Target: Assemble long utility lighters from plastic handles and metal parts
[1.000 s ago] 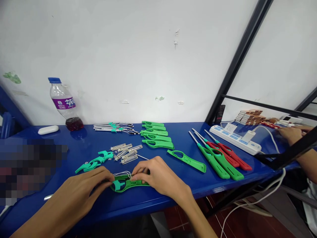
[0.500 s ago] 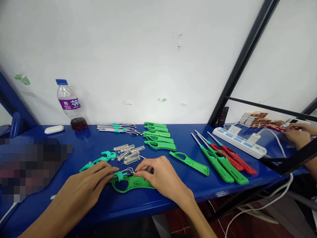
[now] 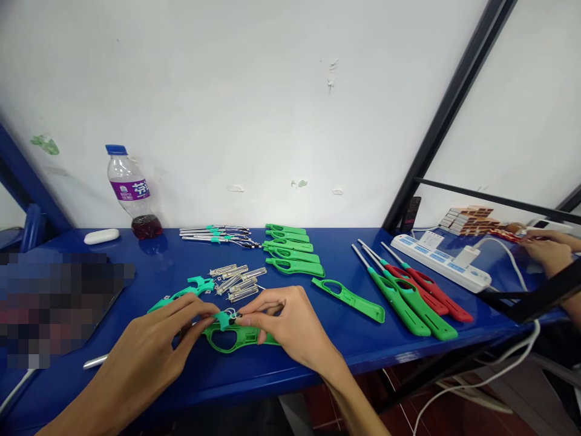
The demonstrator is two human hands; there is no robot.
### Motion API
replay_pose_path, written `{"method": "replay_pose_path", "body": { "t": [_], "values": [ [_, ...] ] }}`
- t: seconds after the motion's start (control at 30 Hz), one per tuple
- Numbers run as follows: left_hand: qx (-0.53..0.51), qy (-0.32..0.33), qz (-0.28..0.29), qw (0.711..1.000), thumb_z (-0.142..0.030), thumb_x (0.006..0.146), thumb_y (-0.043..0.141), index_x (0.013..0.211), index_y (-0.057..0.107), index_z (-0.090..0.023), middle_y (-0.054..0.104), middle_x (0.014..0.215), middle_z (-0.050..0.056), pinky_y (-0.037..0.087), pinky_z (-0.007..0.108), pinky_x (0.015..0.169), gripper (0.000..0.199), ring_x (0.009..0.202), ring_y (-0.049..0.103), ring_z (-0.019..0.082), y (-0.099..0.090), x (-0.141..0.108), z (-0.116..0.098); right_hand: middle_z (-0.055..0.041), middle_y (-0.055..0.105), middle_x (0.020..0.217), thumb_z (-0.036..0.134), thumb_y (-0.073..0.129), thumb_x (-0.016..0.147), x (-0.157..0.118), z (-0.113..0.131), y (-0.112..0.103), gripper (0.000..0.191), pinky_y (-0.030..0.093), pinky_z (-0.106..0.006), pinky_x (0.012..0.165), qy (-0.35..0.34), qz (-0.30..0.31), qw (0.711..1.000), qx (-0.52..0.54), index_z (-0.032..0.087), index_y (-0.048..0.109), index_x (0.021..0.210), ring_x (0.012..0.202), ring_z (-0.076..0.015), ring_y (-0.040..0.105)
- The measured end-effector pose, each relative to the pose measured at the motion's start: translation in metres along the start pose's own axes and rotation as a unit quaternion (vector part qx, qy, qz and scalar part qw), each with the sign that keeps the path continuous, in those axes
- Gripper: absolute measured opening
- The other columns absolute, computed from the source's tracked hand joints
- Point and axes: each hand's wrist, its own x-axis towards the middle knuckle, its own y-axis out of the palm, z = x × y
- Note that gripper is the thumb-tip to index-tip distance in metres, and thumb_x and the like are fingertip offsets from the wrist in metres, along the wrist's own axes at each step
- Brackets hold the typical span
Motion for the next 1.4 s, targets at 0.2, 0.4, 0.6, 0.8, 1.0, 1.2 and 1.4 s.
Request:
{"method": "replay_pose_path", "body": {
  "t": [0.2, 0.4, 0.6, 0.8, 1.0, 1.2, 1.4],
  "values": [
    [-0.023, 0.009, -0.044, 0.999, -0.022, 0.107, 0.044, 0.104, 0.07, -0.026, 0.077, 0.098, 0.0, 0.049, 0.025, 0.06, 0.026, 0.078, 0.076, 0.017, 0.001, -0.001, -0.002, -0.0003, 0.073, 0.06, 0.048, 0.09, 0.075, -0.001, 0.0, -0.002, 0.03, 0.052, -0.026, 0.052, 0.007, 0.005, 1.0, 0.011, 0.019, 0.084, 0.08, 0.05, -0.0153, 0.066],
    [-0.007, 0.019, 0.024, 1.0, -0.017, 0.106, 0.043, 0.098, 0.069, -0.024, 0.075, 0.094, 0.0, 0.046, 0.026, 0.058, 0.029, 0.074, 0.075, 0.018, 0.003, 0.001, -0.001, 0.0012, 0.079, 0.074, 0.033, 0.083, 0.087, -0.006, -0.001, -0.006, 0.009, 0.051, -0.026, 0.059, -0.005, 0.037, 0.993, -0.114, 0.025, 0.084, 0.085, 0.061, -0.0159, 0.069],
    [0.013, -0.001, 0.101, 0.995, -0.015, 0.105, 0.041, 0.102, 0.071, -0.024, 0.075, 0.101, 0.002, 0.045, 0.026, 0.058, 0.031, 0.079, 0.076, 0.02, 0.009, 0.002, 0.0, 0.0037, 0.082, 0.08, 0.036, 0.08, 0.093, -0.01, 0.007, -0.004, 0.008, 0.041, -0.03, 0.062, -0.039, 0.037, 0.955, -0.292, 0.03, 0.084, 0.088, 0.066, -0.0183, 0.068],
    [0.019, -0.005, 0.123, 0.992, -0.016, 0.107, 0.038, 0.103, 0.069, -0.025, 0.073, 0.103, 0.002, 0.043, 0.025, 0.058, 0.032, 0.079, 0.075, 0.018, 0.008, -0.002, 0.0, 0.0039, 0.083, 0.088, 0.024, 0.081, 0.091, -0.012, 0.013, -0.003, 0.006, 0.05, -0.027, 0.071, -0.034, 0.048, 0.961, -0.27, 0.03, 0.082, 0.091, 0.083, -0.0211, 0.078],
    [0.051, -0.012, 0.137, 0.989, -0.014, 0.105, 0.04, 0.104, 0.069, -0.025, 0.072, 0.103, 0.002, 0.044, 0.025, 0.057, 0.031, 0.079, 0.076, 0.019, 0.007, 0.001, -0.002, 0.0028, 0.084, 0.091, 0.02, 0.078, 0.093, -0.012, 0.011, -0.001, 0.011, 0.056, -0.028, 0.078, -0.037, 0.05, 0.968, -0.241, 0.029, 0.08, 0.099, 0.089, -0.0218, 0.08],
    [0.099, -0.047, 0.108, 0.988, -0.019, 0.108, 0.041, 0.109, 0.066, -0.024, 0.074, 0.108, 0.004, 0.043, 0.029, 0.056, 0.025, 0.083, 0.078, 0.024, 0.001, 0.001, -0.006, 0.0024, 0.084, 0.098, 0.026, 0.077, 0.095, -0.008, 0.003, 0.002, 0.009, 0.057, -0.029, 0.079, -0.122, -0.016, 0.965, -0.23, 0.029, 0.082, 0.101, 0.089, -0.0217, 0.079],
    [0.073, -0.092, 0.127, 0.985, -0.025, 0.109, 0.045, 0.112, 0.063, -0.025, 0.08, 0.104, 0.001, 0.045, 0.031, 0.06, 0.019, 0.086, 0.079, 0.027, -0.003, -0.002, -0.008, 0.0004, 0.083, 0.1, 0.017, 0.071, 0.099, -0.009, -0.001, 0.005, 0.015, 0.058, -0.029, 0.082, -0.211, -0.025, 0.947, -0.24, 0.026, 0.082, 0.102, 0.09, -0.0204, 0.078]
  ]
}}
